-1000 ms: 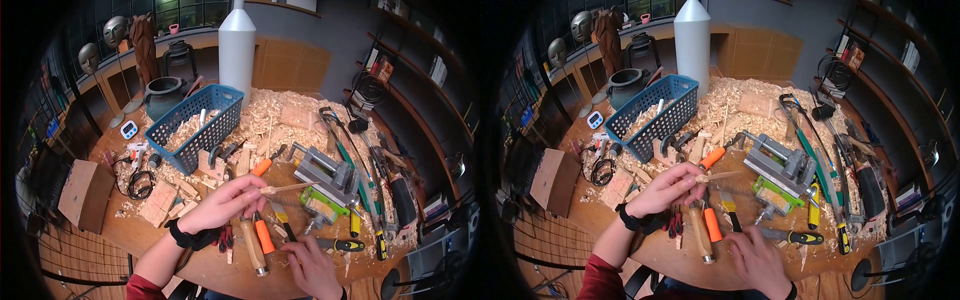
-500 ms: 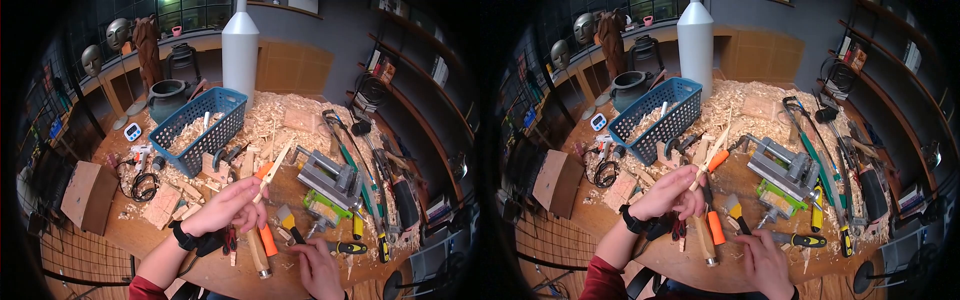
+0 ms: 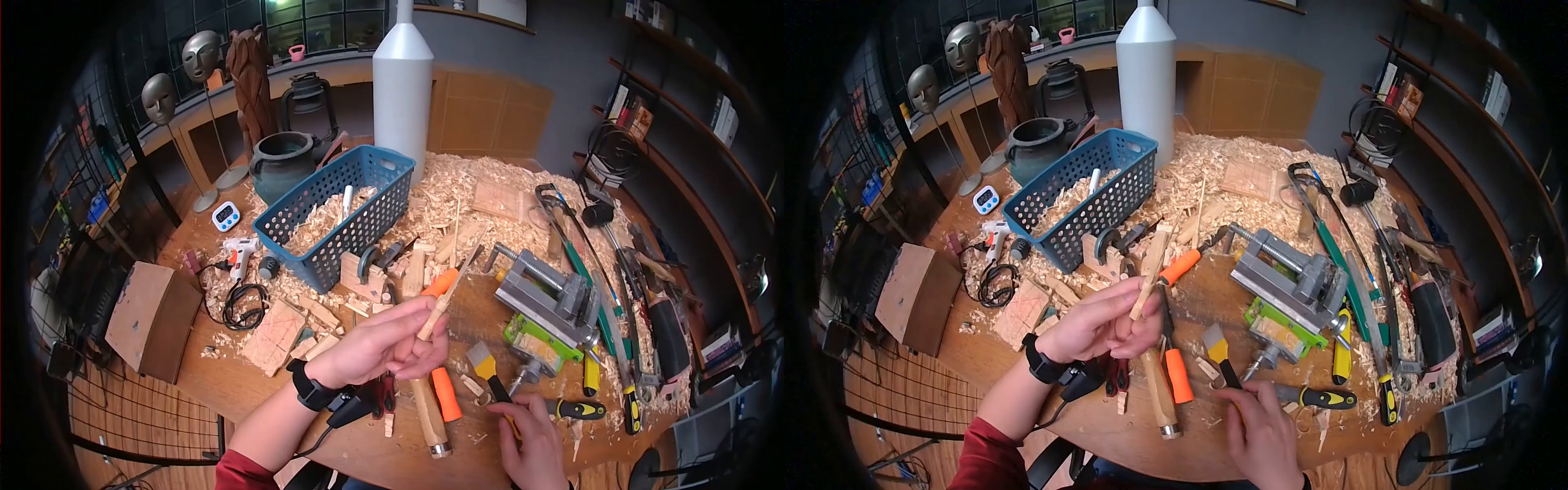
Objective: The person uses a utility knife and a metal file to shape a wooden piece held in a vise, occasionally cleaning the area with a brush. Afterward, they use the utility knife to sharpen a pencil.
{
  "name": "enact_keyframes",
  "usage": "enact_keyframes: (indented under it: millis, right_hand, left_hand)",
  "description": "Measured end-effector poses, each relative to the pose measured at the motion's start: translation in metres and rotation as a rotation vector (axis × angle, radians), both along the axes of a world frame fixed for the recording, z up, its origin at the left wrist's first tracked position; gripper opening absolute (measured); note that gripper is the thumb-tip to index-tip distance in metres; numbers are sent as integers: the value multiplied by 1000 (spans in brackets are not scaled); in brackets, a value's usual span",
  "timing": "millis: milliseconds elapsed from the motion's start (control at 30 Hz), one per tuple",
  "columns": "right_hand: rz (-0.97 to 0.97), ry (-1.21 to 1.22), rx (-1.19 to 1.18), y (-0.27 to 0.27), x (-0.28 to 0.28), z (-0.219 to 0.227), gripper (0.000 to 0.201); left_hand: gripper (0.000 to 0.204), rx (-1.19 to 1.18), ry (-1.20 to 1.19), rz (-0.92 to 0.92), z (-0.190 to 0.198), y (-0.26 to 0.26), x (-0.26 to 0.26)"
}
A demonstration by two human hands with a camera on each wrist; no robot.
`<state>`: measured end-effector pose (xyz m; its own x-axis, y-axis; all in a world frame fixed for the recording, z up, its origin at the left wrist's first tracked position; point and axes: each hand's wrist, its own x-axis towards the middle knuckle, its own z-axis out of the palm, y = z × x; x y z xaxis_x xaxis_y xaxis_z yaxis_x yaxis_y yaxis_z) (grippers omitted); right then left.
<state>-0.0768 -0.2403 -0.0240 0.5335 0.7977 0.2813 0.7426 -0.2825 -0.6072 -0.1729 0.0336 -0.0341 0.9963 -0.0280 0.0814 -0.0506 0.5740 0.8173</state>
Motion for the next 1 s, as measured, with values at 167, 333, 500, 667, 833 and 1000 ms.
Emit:
enact_keyframes:
  millis: [167, 333, 500, 667, 833, 1000]
  right_hand:
    - [-21, 20, -42, -1, 1, -1, 24]
    - [-11, 20, -4, -2, -2, 2, 25]
    - [-9, -16, 48, -1, -2, 1, 24]
    - [-28, 93, 68, -8, 2, -3, 23]
    - [-63, 166, 48, -11, -2, 4, 23]
    - [-63, 71, 106, -10, -7, 12, 20]
  left_hand:
    - [28, 63, -42, -22, 3, -2, 0]
    - [32, 177, -64, -16, -1, -2, 0]
    - [35, 360, -115, 63, 6, -8, 0]
    - [37, 566, -235, 163, -2, -11, 4]
    - [27, 923, -386, 284, 9, -15, 1]
    - [27, 1031, -318, 275, 7, -12, 1]
